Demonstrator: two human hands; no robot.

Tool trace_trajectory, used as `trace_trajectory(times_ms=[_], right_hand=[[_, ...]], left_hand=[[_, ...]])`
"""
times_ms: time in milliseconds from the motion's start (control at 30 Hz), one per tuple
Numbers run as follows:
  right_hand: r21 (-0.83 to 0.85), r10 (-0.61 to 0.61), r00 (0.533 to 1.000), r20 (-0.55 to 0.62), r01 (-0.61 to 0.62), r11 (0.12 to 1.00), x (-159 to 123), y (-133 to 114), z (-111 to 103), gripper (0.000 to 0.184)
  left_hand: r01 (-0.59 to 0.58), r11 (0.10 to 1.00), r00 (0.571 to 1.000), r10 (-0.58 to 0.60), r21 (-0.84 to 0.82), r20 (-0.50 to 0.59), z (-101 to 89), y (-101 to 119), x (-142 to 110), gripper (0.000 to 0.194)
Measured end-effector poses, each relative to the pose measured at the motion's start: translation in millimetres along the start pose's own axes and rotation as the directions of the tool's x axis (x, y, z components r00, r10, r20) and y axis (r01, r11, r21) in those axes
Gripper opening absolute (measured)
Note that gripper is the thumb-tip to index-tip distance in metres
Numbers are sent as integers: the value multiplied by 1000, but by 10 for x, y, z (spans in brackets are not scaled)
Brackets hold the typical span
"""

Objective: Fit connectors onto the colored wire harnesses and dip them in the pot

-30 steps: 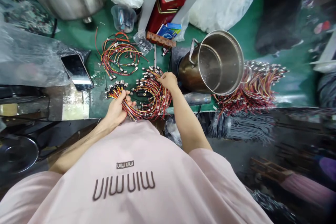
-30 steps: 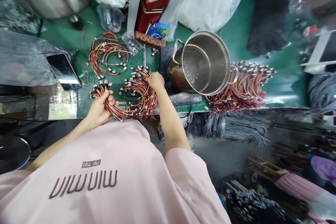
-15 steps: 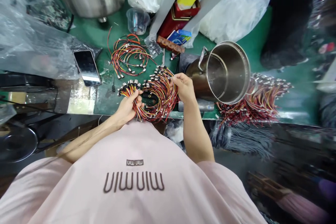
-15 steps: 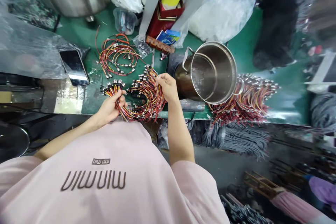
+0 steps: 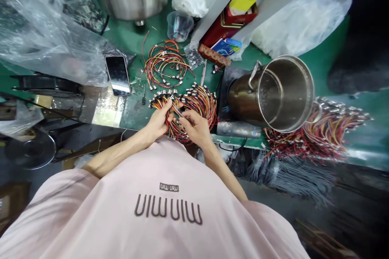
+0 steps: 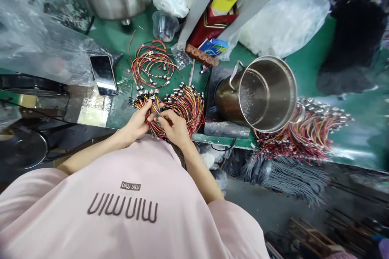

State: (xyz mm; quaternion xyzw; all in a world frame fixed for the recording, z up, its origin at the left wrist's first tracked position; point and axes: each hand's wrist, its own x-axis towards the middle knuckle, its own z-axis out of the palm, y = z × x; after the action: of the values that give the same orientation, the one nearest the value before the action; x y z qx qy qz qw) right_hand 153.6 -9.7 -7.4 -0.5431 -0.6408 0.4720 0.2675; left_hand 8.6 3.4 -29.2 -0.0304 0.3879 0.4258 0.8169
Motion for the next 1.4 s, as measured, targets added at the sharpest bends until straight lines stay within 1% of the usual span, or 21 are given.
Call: trace_trajectory(times_ms=[100, 200, 267, 333, 400, 467, 567, 667, 800, 900, 1000, 1067, 1133, 1233, 1333, 1400], right_hand=[[105, 23, 1000, 18, -25, 994, -32, 3, 35, 15], [227, 101, 995, 26, -104, 968, -35, 30, 45, 21], [259, 135, 990, 29, -138, 956, -36, 44, 55, 24], [262, 138, 990, 15, -137, 955, -38, 45, 70, 24], [230, 120, 992, -33, -109, 967, -39, 37, 87, 24], [174, 86, 990, -110, -66, 983, -39, 26, 102, 22], [93, 26, 974, -225, -5, 996, -47, 24, 119, 21], [39, -17, 952, -305, 30, 999, -72, 41, 133, 21], [-36, -51, 925, -377, 41, 999, -76, 29, 129, 23], [-188, -157, 898, -411, 86, 978, 11, -10, 110, 23], [-345, -280, 888, -366, 149, 926, 137, -22, 113, 24], [-388, -294, 906, -305, 164, 907, 188, -4, 141, 27], [-411, -252, 936, -245, 135, 901, 191, 22, 188, 30], [-433, -150, 972, -181, 59, 900, 142, 54, 271, 37], [-410, -69, 988, -140, 6, 912, 108, 76, 326, 44], [-352, -20, 991, -134, -29, 936, 115, 98, 326, 44]], left_hand=[[-8, 1000, 1000, 7, 24, 27, -45, 8, 5, 33], [-10, 999, 998, 8, 31, 67, -66, -10, 17, 32], [-21, 1000, 997, 19, 16, 79, -61, -26, 20, 29], [-24, 1000, 997, 24, 0, 69, -44, -31, 15, 27], [-16, 1000, 999, 16, -2, 47, -21, -25, 10, 26], [-13, 1000, 999, 12, 7, 30, -5, -14, 13, 25], [-18, 999, 1000, 18, 26, -18, -4, -14, 36, 20], [-36, 999, 997, 36, -2, -69, -19, -27, 58, 14], [-88, 993, 995, 85, -73, -46, -32, -32, 55, 17], [-90, 993, 996, 89, -78, -25, -41, -39, 47, 18], [-89, 993, 996, 89, -76, -7, -51, -56, 48, 19], [-81, 994, 997, 81, -73, -9, -49, -62, 46, 17], [-73, 995, 997, 71, -73, -24, -40, -57, 38, 15], [-86, 992, 995, 82, -87, -54, -23, -44, 24, 13], [-100, 992, 989, 92, -73, -112, -23, -48, 25, 15], [-83, 995, 989, 76, -52, -128, -33, -59, 29, 15]])
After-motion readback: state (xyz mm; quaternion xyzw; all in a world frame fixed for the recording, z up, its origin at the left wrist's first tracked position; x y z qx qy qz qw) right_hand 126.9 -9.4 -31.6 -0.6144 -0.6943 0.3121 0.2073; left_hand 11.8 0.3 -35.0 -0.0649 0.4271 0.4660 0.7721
